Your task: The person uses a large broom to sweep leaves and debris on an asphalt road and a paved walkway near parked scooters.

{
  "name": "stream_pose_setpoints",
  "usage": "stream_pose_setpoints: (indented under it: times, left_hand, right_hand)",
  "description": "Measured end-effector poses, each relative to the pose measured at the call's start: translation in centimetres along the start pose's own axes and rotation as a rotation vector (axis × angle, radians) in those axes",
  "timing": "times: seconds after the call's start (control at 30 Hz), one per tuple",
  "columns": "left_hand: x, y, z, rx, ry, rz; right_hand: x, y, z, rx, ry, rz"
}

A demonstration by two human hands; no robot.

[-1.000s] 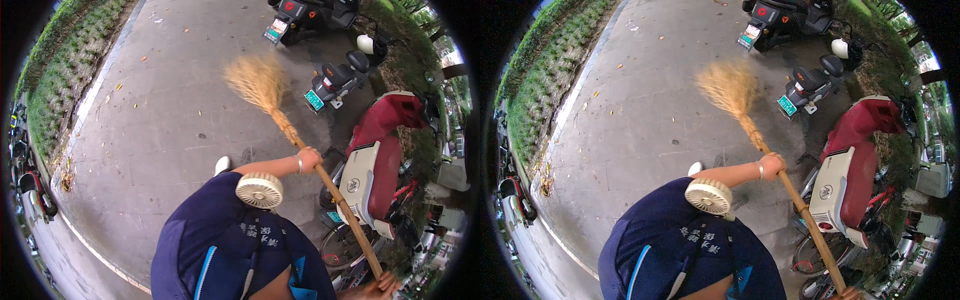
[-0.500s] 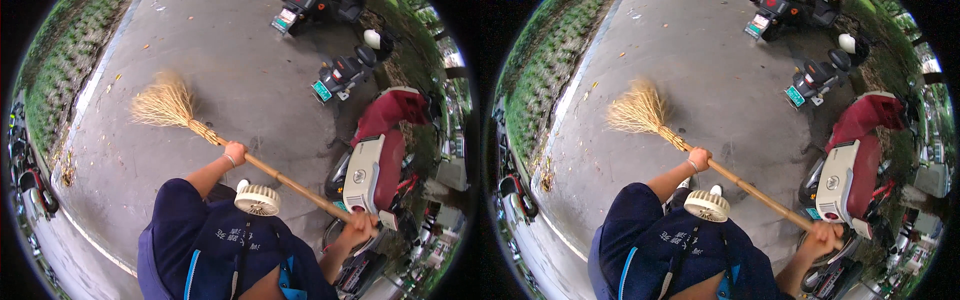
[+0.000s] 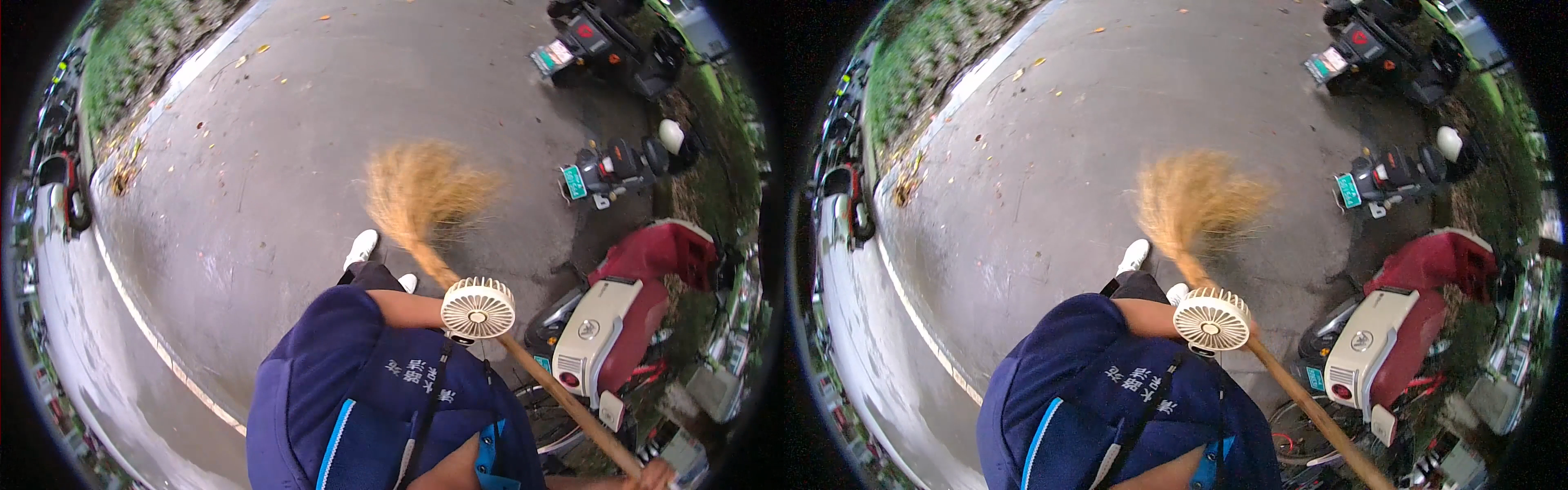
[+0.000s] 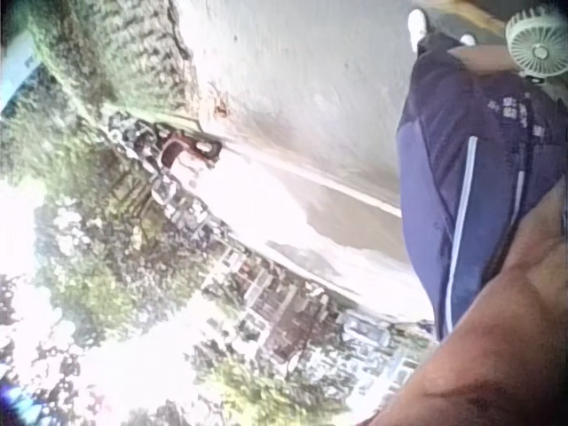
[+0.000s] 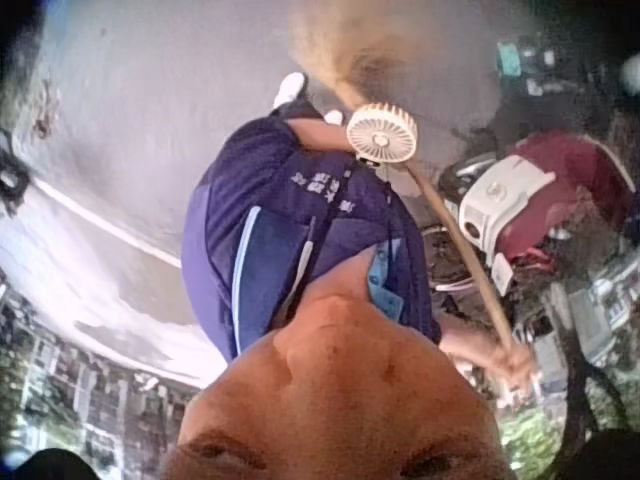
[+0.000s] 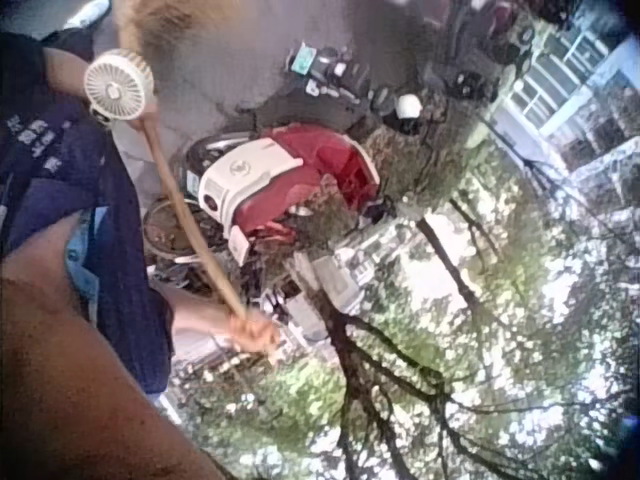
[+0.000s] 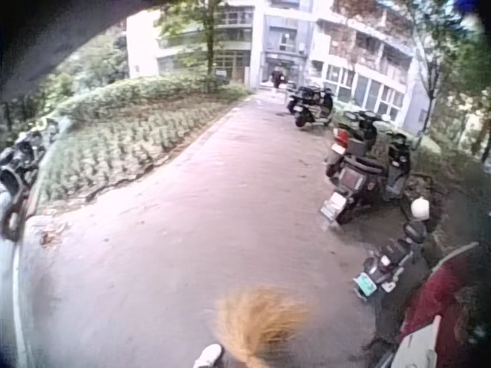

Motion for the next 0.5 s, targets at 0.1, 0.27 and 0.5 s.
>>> stream_pose_setpoints:
  times: [0.1,0.27,0.5]
  left_hand:
    - [-7.4,-11.8,0.2,0.921,-0.752,0.547]
    - [-11.6,-27.3,-9.2,1.276,-0.914,0.114]
    - [-20.8,-21.2,-19.5,1.373,-0.848,-0.562]
  right_hand:
    - [-4.5,1.7,-14.4,0.088,0.289,-0.060]
    - [-13.0,12.8,-21.7,0.647,0.648,0.194]
    - [-7.8,26.8,-25.6,1.100,0.787,0.716]
Point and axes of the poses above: each hand's wrist, its own x-axis towards the middle knuckle, its own y-axis out of the palm, z = x × y, the point moved 3 cm from there along x, towards the middle knuckle, and after that the axes turned 4 degrees about x, right-handed, at the moved point
